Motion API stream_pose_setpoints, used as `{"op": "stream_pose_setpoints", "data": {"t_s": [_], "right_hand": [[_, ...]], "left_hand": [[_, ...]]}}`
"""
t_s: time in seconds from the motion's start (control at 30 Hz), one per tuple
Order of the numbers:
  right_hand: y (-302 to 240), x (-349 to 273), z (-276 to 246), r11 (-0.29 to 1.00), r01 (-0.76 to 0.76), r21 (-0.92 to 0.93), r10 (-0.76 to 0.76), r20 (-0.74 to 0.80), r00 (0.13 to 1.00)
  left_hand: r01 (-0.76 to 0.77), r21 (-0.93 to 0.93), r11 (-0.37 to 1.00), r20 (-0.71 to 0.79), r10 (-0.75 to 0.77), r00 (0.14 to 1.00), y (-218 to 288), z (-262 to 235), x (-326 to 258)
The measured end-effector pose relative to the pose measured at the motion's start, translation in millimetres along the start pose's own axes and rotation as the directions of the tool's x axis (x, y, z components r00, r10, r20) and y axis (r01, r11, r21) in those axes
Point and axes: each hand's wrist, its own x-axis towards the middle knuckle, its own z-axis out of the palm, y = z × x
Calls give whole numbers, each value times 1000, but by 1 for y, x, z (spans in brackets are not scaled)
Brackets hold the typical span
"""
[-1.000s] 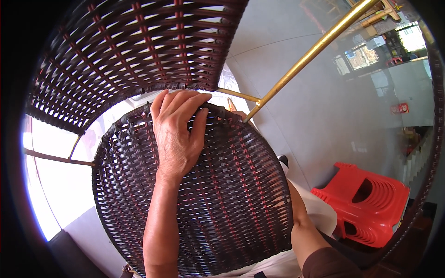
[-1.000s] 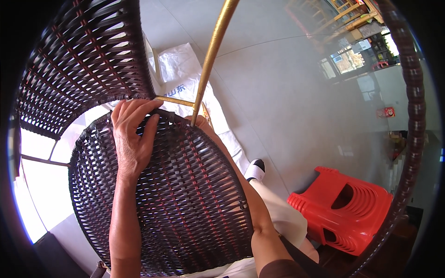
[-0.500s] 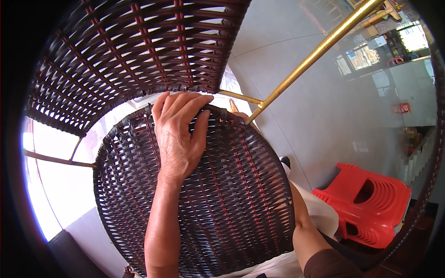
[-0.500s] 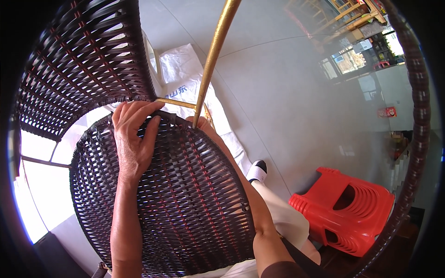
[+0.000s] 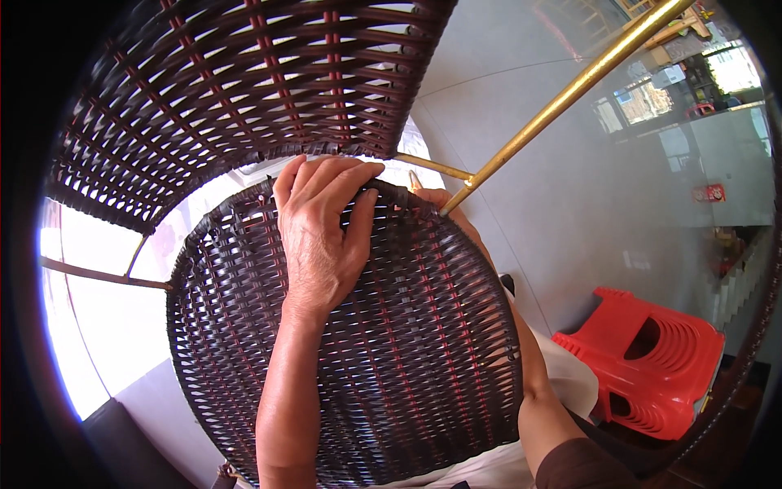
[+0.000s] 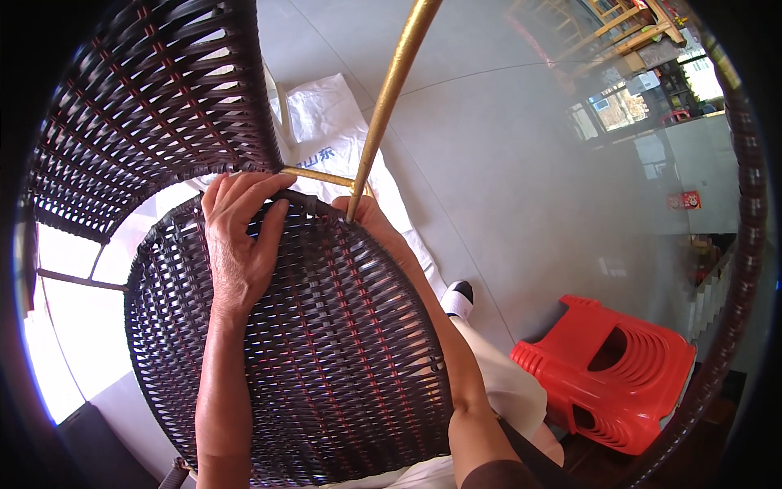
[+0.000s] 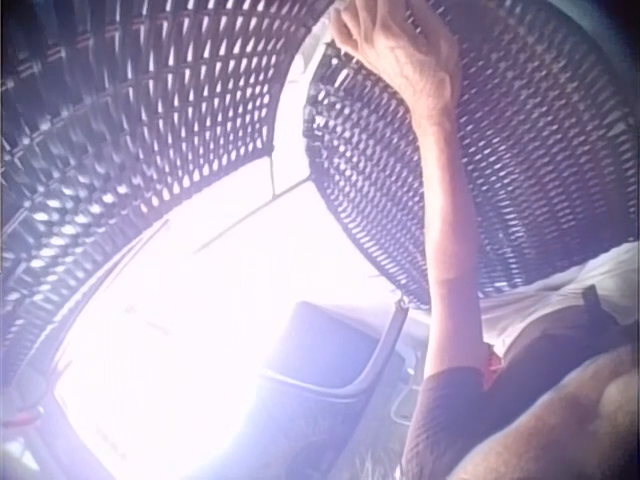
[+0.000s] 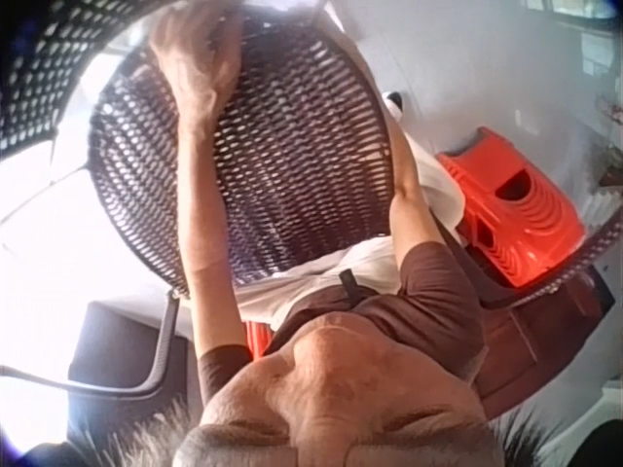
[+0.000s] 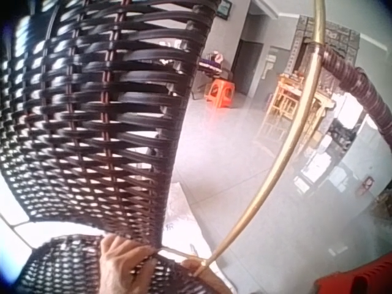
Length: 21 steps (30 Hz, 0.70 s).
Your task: The person repairs the woven seat of a wicker chair by threading and securing synthetic rattan strands along the edge by hand, then lifts the chair and carries it across a room to place it near a pile of folded laundry.
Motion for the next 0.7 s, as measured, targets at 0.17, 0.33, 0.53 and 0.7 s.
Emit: {"op": "stream_pose_setpoints", "data": {"t_s": [0.17, 0.33, 0.53, 0.7], "right_hand": [[1, 0, -1, 1000, 4, 4, -4, -2, 1000], [1, 0, -2, 1000, 2, 8, -2, -8, 1000], [6, 3, -1, 999, -10, 36, 11, -2, 1000], [4, 15, -2, 998, -46, 39, 44, 45, 998]], "left_hand": [[-55, -12, 998, 62, 56, 997, 4, -4, 0], [-98, 30, 995, 101, 94, 990, 7, -4, 1], [-115, 57, 992, 128, 107, 986, 6, -7, -2], [-131, 109, 985, 174, 111, 978, 12, -13, 0]]}}
